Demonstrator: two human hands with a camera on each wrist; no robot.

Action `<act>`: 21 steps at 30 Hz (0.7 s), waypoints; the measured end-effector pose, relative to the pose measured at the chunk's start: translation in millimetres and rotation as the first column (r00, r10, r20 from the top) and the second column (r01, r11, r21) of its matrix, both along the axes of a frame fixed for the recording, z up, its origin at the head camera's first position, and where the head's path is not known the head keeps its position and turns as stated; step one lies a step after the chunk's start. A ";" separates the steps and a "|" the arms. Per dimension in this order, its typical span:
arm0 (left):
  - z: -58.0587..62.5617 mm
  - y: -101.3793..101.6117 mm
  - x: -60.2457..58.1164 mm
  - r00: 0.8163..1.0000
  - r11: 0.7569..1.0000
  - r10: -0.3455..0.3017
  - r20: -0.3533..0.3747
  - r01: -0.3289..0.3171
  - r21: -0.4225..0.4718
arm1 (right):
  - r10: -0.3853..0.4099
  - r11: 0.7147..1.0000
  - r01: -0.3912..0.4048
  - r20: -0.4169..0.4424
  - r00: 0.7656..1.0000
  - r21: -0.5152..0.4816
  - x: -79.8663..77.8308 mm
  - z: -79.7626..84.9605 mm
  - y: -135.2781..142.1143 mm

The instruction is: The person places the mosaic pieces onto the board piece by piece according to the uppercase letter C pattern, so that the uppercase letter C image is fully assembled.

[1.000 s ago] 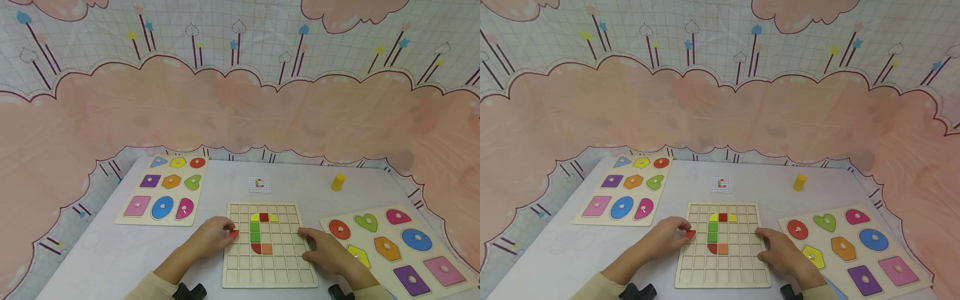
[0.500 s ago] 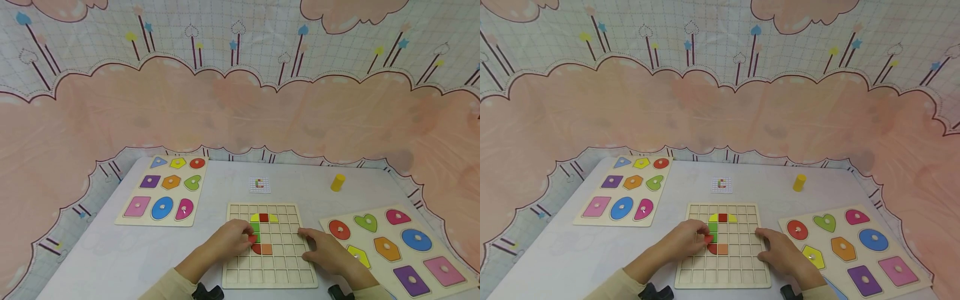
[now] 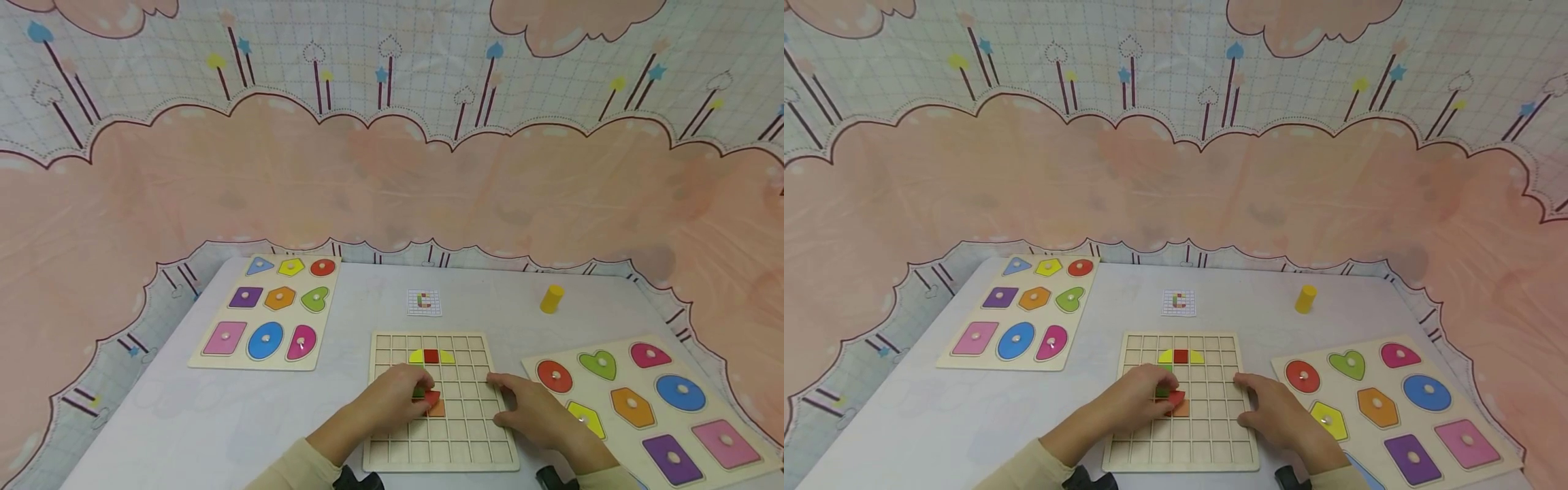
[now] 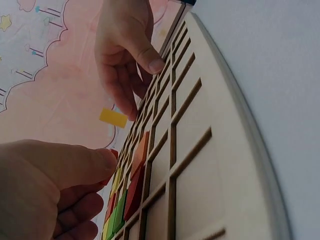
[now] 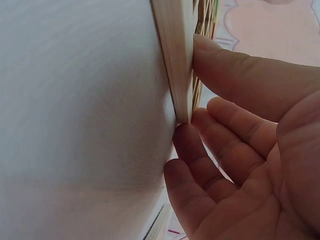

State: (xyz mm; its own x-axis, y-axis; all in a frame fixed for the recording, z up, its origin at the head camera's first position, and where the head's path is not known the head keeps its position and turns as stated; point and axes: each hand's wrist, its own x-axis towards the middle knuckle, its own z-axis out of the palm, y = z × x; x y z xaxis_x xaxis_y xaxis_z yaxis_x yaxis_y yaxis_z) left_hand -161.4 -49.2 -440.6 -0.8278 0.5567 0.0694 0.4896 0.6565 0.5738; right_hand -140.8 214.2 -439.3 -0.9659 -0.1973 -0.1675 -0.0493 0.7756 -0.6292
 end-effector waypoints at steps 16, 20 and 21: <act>-2.3 22.4 3.6 0.999 1.000 -0.011 0.052 0.011 0.000 | 0.002 1.000 -0.002 0.005 1.000 0.019 -1.0 0.1 0.4; -3.4 26.4 3.7 0.999 1.000 -0.015 0.033 0.015 -0.024 | 0.002 1.000 -0.002 0.004 1.000 0.015 -0.8 -0.2 0.5; -3.4 27.0 3.8 0.999 0.999 -0.015 0.030 0.016 -0.029 | 0.002 1.000 -0.002 0.003 1.000 0.014 -0.8 -0.3 0.5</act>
State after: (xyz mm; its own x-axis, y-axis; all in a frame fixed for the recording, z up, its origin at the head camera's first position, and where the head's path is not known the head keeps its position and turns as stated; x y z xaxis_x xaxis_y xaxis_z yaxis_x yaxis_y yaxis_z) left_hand -157.7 -22.2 -444.0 -0.8207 0.5707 0.0286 0.4828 0.6658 0.5688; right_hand -141.6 214.8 -439.6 -0.9651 -0.1968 -0.1728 -0.0492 0.7843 -0.6185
